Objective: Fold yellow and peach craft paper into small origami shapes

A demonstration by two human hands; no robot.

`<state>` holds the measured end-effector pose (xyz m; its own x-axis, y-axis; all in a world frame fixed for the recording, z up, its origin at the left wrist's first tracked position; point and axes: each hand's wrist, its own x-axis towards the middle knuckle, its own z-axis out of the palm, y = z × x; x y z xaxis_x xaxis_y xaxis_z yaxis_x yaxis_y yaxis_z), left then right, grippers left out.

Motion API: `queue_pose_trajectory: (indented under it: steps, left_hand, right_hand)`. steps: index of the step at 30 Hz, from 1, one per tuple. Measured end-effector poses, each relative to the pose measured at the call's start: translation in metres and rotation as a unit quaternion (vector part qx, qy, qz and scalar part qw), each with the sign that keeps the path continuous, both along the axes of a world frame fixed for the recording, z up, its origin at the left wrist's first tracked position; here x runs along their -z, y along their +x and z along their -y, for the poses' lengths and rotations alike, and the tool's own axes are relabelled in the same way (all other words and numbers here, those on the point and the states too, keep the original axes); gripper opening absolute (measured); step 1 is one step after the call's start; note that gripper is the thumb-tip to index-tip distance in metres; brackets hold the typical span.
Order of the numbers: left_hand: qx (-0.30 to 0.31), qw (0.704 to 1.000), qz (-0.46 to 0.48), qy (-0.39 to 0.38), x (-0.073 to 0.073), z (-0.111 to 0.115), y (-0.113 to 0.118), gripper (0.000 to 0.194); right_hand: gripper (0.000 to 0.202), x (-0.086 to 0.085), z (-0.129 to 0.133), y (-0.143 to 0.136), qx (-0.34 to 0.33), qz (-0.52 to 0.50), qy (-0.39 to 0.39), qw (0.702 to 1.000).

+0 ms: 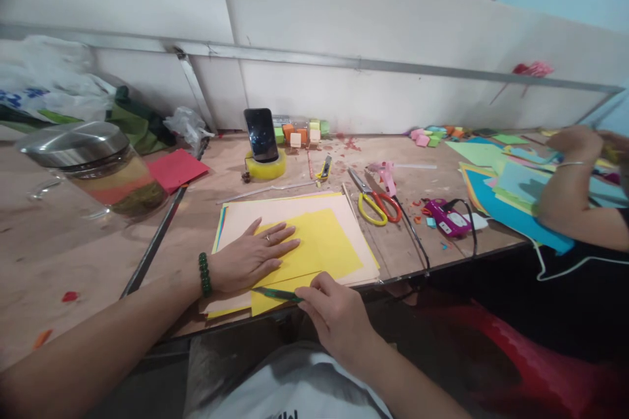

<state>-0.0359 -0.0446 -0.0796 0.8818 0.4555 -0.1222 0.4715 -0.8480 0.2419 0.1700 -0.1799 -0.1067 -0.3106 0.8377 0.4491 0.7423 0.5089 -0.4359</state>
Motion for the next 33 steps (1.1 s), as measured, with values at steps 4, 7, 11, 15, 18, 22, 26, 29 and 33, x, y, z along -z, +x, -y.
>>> queue_pose_trajectory:
  steps: [4, 7, 11, 15, 18, 22, 26, 29, 33]
  left_hand:
    - [-0.002, 1.0, -0.005, -0.011, -0.002, 0.001, 0.001, 0.05]
    - [-0.007, 1.0, -0.017, -0.017, -0.003, 0.001, 0.002, 0.05]
    - [-0.012, 1.0, 0.002, -0.024, -0.002, -0.001, -0.001, 0.057]
    - [-0.04, 0.999, 0.033, 0.014, -0.003, -0.003, -0.003, 0.098]
    - [-0.06, 0.997, 0.036, 0.041, -0.006, -0.003, -0.003, 0.097]
    - [-0.1, 0.993, 0.042, 0.04, -0.013, -0.003, -0.005, 0.068]
    - [-0.143, 0.989, 0.037, 0.028, -0.02, -0.007, -0.009, 0.05]
    - [-0.167, 0.985, 0.052, 0.014, -0.019, -0.012, -0.013, 0.051]
    - [-0.224, 0.97, 0.09, -0.019, -0.013, -0.024, -0.021, 0.049]
  right_hand:
    - [0.025, 0.003, -0.001, -0.01, -0.003, 0.012, -0.002, 1.0]
    - [0.026, 0.002, 0.002, -0.018, -0.011, 0.013, -0.006, 1.0]
    - [0.025, -0.013, 0.007, -0.008, -0.063, -0.021, -0.022, 0.998]
    - [0.021, -0.03, -0.002, 0.044, 0.091, -0.049, 0.065, 0.993]
    - [0.024, -0.023, -0.023, 0.094, 0.263, 0.011, 0.128, 0.956]
    - [0.031, 0.006, -0.052, 0.134, 0.347, 0.113, 0.097, 0.926]
    - [0.03, 0.016, -0.057, 0.132, 0.316, 0.121, 0.072, 0.938]
    - [0.033, 0.001, -0.042, 0.11, 0.213, 0.094, 0.058, 0.971]
    - [0.059, -0.017, -0.023, 0.076, 0.053, 0.111, -0.055, 0.991]
